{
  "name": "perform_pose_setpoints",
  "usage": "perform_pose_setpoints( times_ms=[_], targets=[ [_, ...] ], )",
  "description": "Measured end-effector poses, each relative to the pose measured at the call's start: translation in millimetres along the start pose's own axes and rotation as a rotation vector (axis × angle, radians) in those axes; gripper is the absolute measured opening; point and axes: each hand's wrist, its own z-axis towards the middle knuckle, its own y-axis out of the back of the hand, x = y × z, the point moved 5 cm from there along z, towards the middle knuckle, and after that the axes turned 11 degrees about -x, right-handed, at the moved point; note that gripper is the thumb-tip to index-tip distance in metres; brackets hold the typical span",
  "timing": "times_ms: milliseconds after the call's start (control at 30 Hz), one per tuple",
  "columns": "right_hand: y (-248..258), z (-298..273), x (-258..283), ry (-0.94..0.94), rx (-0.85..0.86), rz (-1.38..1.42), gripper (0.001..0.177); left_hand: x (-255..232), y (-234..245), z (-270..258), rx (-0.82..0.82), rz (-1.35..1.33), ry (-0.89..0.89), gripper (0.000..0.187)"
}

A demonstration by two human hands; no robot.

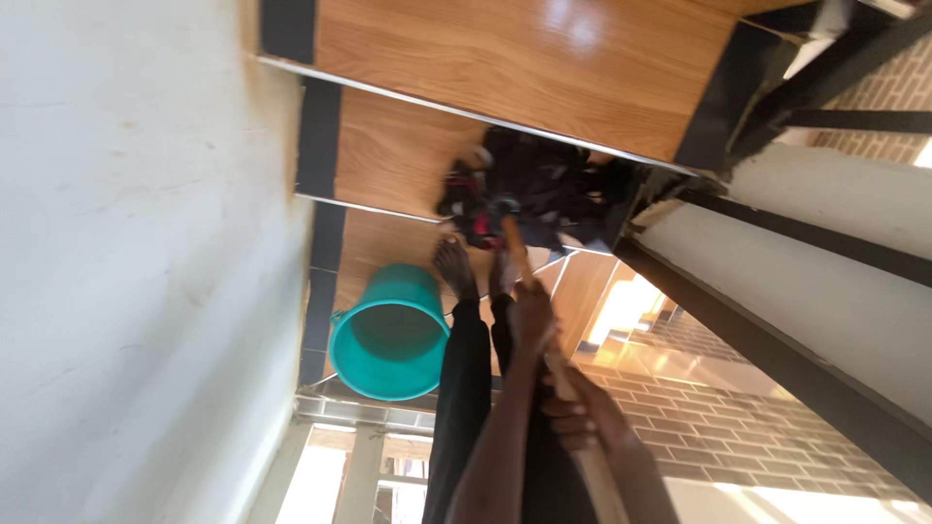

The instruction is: The person mops the steps of a wooden staircase using a mop and a bucket of water, cleaning each step while moving the bucket down the stairs.

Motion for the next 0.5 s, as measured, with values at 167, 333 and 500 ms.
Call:
perform_pose_setpoints(
  times_ms=[167,333,500],
  targets=[
    [-101,43,-43,-0.132,0.014,-0.193,0.039,87,101,126,-0.12,-0.089,-0.176,0.035],
    [-192,94,-72,-0.181,0.229,-0.214,0.035,64,253,159,-0.125,-0.514,0.213,0.031],
    [-206,100,-68,-0.302,0.281,-0.187,0.039,-15,292,124,-0.172,-0.62,0.293,0.025]
  ],
)
